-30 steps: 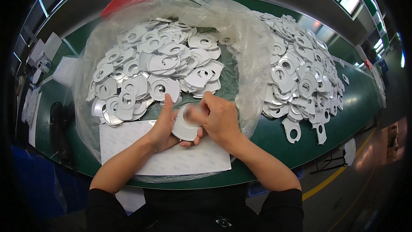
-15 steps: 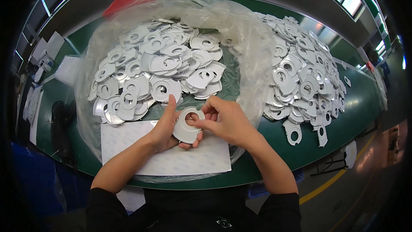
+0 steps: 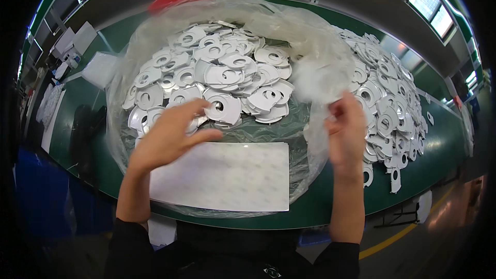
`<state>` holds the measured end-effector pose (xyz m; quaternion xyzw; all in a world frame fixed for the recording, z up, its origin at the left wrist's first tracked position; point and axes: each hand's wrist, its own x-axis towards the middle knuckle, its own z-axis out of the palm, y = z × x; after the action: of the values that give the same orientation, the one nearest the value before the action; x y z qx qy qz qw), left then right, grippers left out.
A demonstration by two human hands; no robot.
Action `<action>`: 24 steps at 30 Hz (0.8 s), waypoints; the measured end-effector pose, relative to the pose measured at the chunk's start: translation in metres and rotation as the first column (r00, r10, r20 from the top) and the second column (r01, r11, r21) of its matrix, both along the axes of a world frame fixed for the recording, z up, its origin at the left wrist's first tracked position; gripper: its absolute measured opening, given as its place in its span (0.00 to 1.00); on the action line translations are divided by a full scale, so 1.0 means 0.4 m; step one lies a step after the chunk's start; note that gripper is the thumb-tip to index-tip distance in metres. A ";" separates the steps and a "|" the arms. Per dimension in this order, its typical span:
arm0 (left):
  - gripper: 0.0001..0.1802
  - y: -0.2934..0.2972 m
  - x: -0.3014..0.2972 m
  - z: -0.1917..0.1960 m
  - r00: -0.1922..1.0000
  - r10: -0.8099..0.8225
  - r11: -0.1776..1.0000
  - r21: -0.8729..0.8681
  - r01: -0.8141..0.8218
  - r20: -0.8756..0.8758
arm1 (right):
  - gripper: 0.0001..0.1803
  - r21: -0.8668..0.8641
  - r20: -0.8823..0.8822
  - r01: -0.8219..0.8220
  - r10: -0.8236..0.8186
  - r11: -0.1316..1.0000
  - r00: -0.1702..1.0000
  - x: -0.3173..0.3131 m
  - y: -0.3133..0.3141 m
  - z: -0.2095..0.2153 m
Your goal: Applying small circular stickers to metal housing components at a factory workbench.
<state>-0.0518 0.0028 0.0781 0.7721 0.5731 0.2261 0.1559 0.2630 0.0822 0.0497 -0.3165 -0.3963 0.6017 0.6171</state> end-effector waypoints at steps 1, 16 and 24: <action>0.30 -0.010 -0.024 -0.002 0.981 0.146 0.983 0.128 -0.130 -0.130 | 0.12 0.055 -0.187 0.063 -0.052 0.997 0.981 0.005 0.018 0.018; 0.29 -0.007 -0.054 0.015 0.924 0.370 0.928 0.088 -0.362 -0.098 | 0.19 0.088 0.991 -0.818 0.036 0.568 0.131 -0.208 -0.169 -0.034; 0.28 0.016 0.096 -0.128 0.038 0.387 0.783 -0.351 0.513 0.921 | 0.19 0.091 0.991 -0.793 0.025 0.603 0.133 -0.209 -0.170 -0.036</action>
<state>-0.0134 0.0093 0.0267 0.3173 0.2964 0.4852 0.7590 0.1793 0.0141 0.0353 -0.2445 -0.9224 0.2787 0.1083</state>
